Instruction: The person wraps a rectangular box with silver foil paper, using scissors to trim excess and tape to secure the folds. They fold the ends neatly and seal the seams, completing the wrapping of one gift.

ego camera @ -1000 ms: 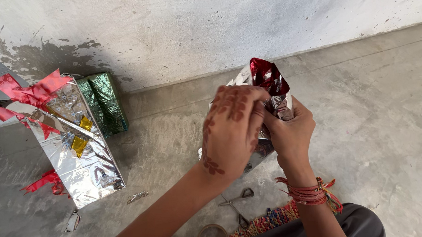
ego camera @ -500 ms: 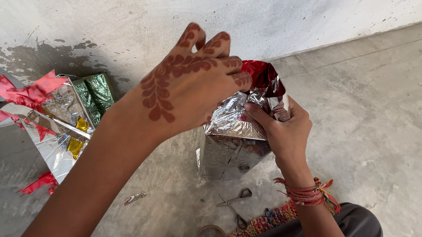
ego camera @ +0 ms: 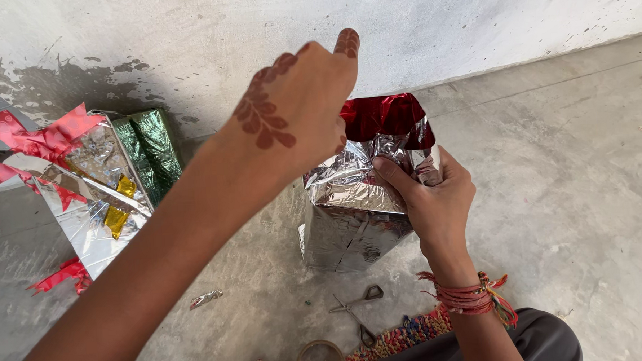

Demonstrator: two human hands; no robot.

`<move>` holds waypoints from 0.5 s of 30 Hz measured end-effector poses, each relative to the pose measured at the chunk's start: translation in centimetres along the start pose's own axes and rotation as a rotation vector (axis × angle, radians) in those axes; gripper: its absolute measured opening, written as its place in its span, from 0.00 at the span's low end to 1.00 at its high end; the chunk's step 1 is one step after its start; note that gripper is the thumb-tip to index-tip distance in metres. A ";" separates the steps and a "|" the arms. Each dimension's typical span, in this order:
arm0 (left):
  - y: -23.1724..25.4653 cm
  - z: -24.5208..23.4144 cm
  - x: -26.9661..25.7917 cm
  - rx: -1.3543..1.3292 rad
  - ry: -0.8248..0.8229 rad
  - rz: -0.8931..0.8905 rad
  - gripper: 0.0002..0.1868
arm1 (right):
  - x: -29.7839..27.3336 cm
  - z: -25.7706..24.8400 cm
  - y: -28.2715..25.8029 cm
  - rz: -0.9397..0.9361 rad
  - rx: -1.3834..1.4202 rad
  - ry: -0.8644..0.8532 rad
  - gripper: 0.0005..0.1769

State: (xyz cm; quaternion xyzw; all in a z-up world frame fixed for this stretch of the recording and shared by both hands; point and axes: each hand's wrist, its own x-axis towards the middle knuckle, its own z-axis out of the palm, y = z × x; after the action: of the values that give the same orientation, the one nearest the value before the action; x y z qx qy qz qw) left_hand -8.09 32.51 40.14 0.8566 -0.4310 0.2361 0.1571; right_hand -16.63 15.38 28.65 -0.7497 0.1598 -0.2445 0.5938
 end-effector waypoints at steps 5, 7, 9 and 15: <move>-1.6 -0.9 1.7 0.082 -0.206 -0.078 0.20 | 0.0 0.0 0.1 -0.004 0.028 -0.002 0.13; -1.5 -1.1 2.3 0.108 -0.307 -0.124 0.21 | 0.0 0.0 0.1 -0.004 0.052 -0.009 0.13; -1.2 -1.1 2.4 0.082 -0.406 -0.189 0.23 | 0.1 0.0 0.2 0.027 0.081 -0.007 0.13; -1.5 -1.3 2.8 -0.002 -0.524 -0.244 0.27 | -0.1 -0.1 0.3 -0.006 0.040 0.001 0.12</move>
State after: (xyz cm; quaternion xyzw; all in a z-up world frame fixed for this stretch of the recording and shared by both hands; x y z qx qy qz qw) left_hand -5.78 32.17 42.64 0.9339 -0.3508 -0.0144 0.0684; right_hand -16.71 15.27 28.33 -0.7381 0.1527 -0.2498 0.6078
